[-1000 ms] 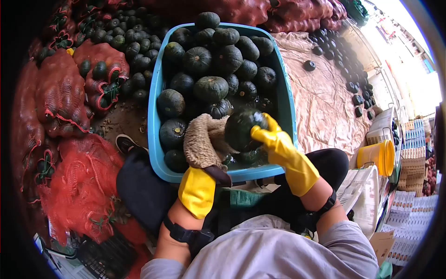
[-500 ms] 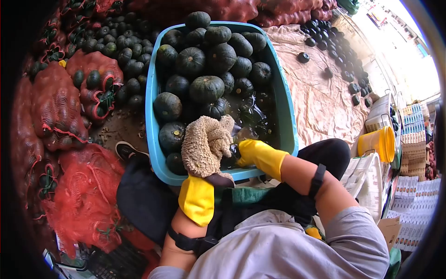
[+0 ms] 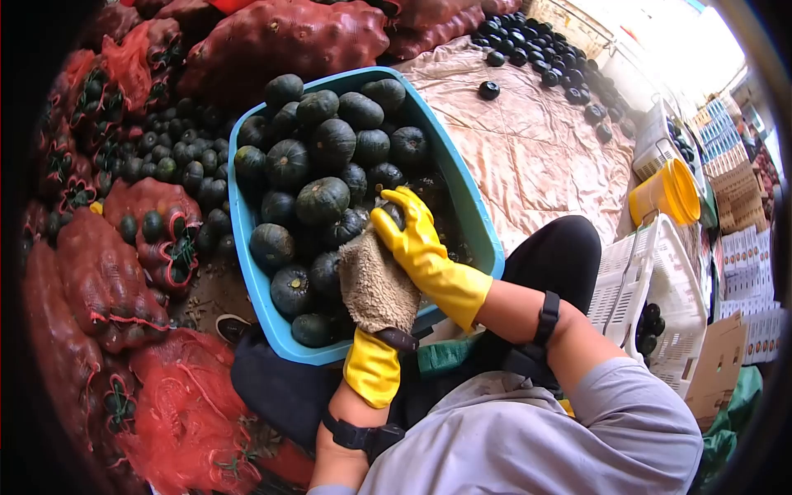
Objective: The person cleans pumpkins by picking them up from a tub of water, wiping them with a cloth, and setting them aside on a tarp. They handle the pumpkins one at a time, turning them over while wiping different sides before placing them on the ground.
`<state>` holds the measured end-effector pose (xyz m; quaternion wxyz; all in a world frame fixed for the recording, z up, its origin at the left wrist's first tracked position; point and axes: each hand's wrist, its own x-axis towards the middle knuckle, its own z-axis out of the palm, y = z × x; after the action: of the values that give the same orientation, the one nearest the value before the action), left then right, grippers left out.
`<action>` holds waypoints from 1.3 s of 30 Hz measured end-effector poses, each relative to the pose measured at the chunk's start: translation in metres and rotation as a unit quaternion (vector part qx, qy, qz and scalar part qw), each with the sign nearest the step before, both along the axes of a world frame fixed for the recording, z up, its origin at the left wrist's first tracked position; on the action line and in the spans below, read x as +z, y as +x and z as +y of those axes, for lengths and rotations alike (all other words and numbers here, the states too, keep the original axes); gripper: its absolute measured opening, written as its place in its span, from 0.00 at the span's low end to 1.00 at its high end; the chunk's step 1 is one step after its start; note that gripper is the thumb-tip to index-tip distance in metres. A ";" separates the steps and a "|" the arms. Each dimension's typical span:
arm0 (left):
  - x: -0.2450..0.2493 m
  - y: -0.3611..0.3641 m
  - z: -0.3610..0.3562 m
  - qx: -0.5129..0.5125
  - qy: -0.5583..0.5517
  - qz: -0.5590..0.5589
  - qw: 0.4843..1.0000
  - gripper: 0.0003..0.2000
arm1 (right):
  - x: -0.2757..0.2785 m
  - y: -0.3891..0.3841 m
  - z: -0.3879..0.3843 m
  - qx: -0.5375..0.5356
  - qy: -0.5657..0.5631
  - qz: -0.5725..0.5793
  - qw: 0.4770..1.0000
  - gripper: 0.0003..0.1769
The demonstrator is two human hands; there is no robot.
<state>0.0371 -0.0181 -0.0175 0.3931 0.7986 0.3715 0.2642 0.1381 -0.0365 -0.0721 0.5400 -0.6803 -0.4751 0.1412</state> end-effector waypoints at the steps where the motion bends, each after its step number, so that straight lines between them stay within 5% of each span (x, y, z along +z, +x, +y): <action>1: -0.002 0.000 0.000 -0.022 -0.059 -0.041 0.997 0.16 | -0.009 0.002 0.010 -0.048 -0.011 0.053 0.997 0.27; 3: -0.061 -0.030 0.007 -0.103 -0.277 -0.226 0.928 0.17 | 0.029 -0.016 -0.027 0.154 0.039 0.092 0.983 0.26; 5: -0.060 -0.037 0.023 -0.115 -0.350 -0.247 0.897 0.17 | 0.032 -0.024 -0.053 0.256 0.035 -0.023 0.966 0.30; 7: -0.059 -0.029 0.018 -0.068 -0.192 -0.172 0.964 0.17 | 0.001 0.000 -0.015 0.143 0.102 -0.077 0.981 0.27; 9: -0.054 -0.018 0.015 -0.016 -0.064 -0.122 0.990 0.17 | -0.006 0.002 0.010 -0.073 -0.001 -0.046 0.996 0.25; 12: -0.049 -0.017 0.014 0.020 0.017 -0.095 0.995 0.17 | 0.036 -0.007 -0.031 0.225 0.046 -0.059 0.971 0.28; 13: -0.048 -0.018 0.016 0.023 0.025 -0.091 0.995 0.17 | 0.011 -0.014 -0.020 0.326 0.080 0.072 0.939 0.29; 17: -0.053 -0.014 0.020 0.031 -0.017 -0.094 0.995 0.18 | 0.019 -0.016 -0.004 0.084 0.081 -0.056 0.992 0.18; 19: -0.063 -0.024 0.029 0.008 -0.179 -0.169 0.969 0.18 | 0.038 -0.029 -0.024 0.151 0.100 -0.108 0.977 0.17; 21: -0.071 -0.033 0.035 -0.035 -0.431 -0.354 0.829 0.18 | 0.035 -0.020 -0.019 0.223 0.099 0.046 0.969 0.14; 23: -0.081 -0.031 0.029 -0.045 -0.602 -0.520 0.604 0.18 | 0.045 -0.018 -0.017 0.168 -0.101 0.437 0.878 0.14; 24: -0.086 -0.025 0.027 -0.037 -0.615 -0.561 0.552 0.19 | 0.029 -0.028 -0.012 0.122 0.057 0.505 0.852 0.17; 25: -0.087 -0.019 0.015 0.015 -0.462 -0.467 0.754 0.20 | 0.020 -0.031 -0.006 0.070 0.093 0.509 0.853 0.20; 26: -0.087 -0.014 0.004 0.107 -0.298 -0.306 0.898 0.21 | 0.007 -0.029 -0.004 0.054 0.083 0.405 0.909 0.21; 27: -0.063 -0.018 -0.001 0.107 -0.118 -0.168 0.973 0.26 | -0.002 -0.024 -0.007 0.038 0.072 0.295 0.952 0.23; 28: -0.039 -0.021 -0.005 0.143 0.074 -0.022 0.987 0.31 | 0.003 0.000 -0.013 0.136 0.032 0.008 0.990 0.29; 29: -0.037 -0.030 0.002 0.121 0.062 -0.029 0.990 0.34 | 0.010 0.020 -0.009 0.266 -0.079 -0.061 0.959 0.35; 31: -0.045 -0.045 0.017 0.097 -0.038 -0.083 0.991 0.35 | 0.066 0.017 -0.025 0.303 -0.144 -0.144 0.931 0.35; 33: -0.067 -0.056 0.030 0.083 -0.208 -0.176 0.959 0.32 | 0.061 0.016 -0.030 0.366 -0.166 -0.040 0.915 0.37; 35: -0.078 -0.062 0.036 0.064 -0.366 -0.262 0.891 0.30 | 0.114 0.014 -0.033 0.306 -0.345 0.168 0.872 0.34; 37: -0.059 -0.053 0.011 0.038 -0.052 -0.242 0.968 0.18 | 0.024 -0.001 -0.038 0.286 -0.153 0.078 0.943 0.28; 39: -0.061 -0.034 0.009 0.066 -0.124 -0.304 0.942 0.15 | -0.015 -0.017 -0.039 0.227 -0.053 0.071 0.970 0.29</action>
<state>0.0032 -0.0091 -0.0788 0.5650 0.5989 0.3157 0.4716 0.1214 -0.0754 -0.0868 0.4893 -0.5704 -0.5695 0.3330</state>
